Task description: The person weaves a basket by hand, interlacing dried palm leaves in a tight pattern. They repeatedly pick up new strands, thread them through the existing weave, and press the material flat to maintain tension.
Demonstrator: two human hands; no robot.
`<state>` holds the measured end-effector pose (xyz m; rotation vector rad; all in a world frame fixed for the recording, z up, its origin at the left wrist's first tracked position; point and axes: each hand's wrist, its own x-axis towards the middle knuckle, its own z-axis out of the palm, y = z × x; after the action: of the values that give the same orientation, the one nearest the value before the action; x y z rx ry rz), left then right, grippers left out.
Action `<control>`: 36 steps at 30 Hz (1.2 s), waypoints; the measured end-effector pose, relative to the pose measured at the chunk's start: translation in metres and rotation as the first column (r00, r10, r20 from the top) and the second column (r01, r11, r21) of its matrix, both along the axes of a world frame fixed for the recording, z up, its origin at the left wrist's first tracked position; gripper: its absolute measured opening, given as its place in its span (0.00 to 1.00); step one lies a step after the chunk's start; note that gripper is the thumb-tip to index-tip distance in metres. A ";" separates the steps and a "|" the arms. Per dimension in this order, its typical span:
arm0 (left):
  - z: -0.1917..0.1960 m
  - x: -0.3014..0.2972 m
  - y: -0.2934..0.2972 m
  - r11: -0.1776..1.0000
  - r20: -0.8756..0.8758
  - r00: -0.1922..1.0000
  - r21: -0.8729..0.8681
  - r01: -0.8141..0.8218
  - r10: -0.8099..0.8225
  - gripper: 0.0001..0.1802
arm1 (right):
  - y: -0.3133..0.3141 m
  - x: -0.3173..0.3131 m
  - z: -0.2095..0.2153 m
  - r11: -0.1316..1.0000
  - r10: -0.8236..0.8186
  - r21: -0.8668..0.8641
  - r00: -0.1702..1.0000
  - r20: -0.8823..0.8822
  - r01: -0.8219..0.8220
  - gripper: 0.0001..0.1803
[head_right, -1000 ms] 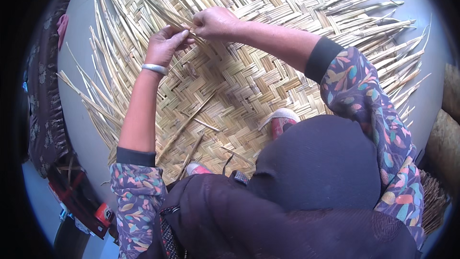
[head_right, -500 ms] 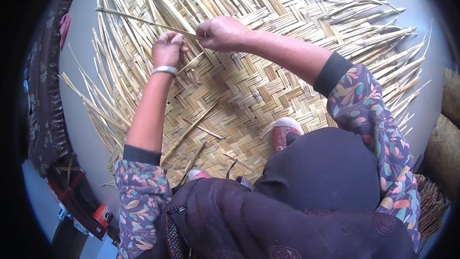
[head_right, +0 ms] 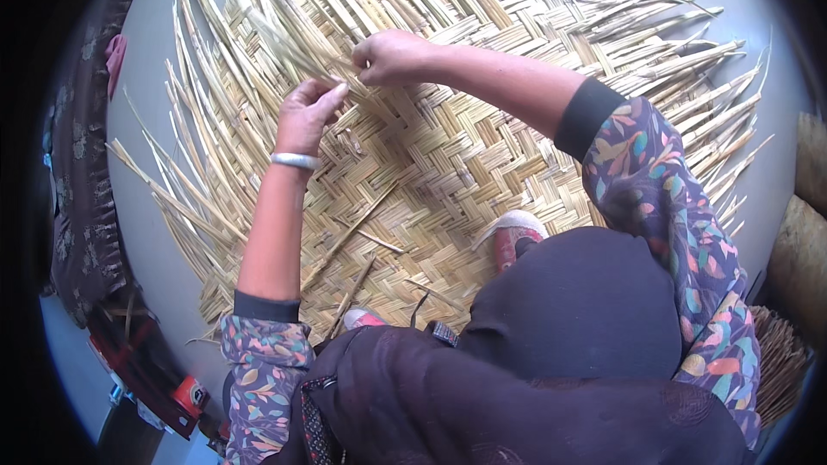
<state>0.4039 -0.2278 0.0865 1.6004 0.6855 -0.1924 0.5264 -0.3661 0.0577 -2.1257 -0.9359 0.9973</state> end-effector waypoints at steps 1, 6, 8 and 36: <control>-0.001 -0.005 0.003 0.999 0.094 0.995 -0.045 0.018 -0.013 0.09 | 0.003 0.001 0.000 0.995 0.100 0.000 0.992 0.077 -0.101 0.13; 0.001 -0.012 0.003 0.996 0.128 0.988 0.022 0.083 -0.085 0.07 | 0.014 -0.001 0.003 0.898 0.429 -0.234 0.858 0.281 -0.373 0.10; 0.002 -0.013 0.001 0.994 0.134 0.985 0.039 0.100 -0.105 0.07 | 0.019 -0.009 0.006 0.871 0.481 -0.306 0.796 0.368 -0.385 0.10; -0.018 0.018 0.006 0.995 0.036 0.999 0.088 0.036 -0.039 0.05 | -0.008 -0.010 -0.002 0.970 -0.241 0.034 0.970 -0.016 0.242 0.10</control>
<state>0.4220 -0.2215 0.0686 1.6974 0.6430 -0.1615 0.5164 -0.3738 0.0557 -2.1395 -0.6636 0.8622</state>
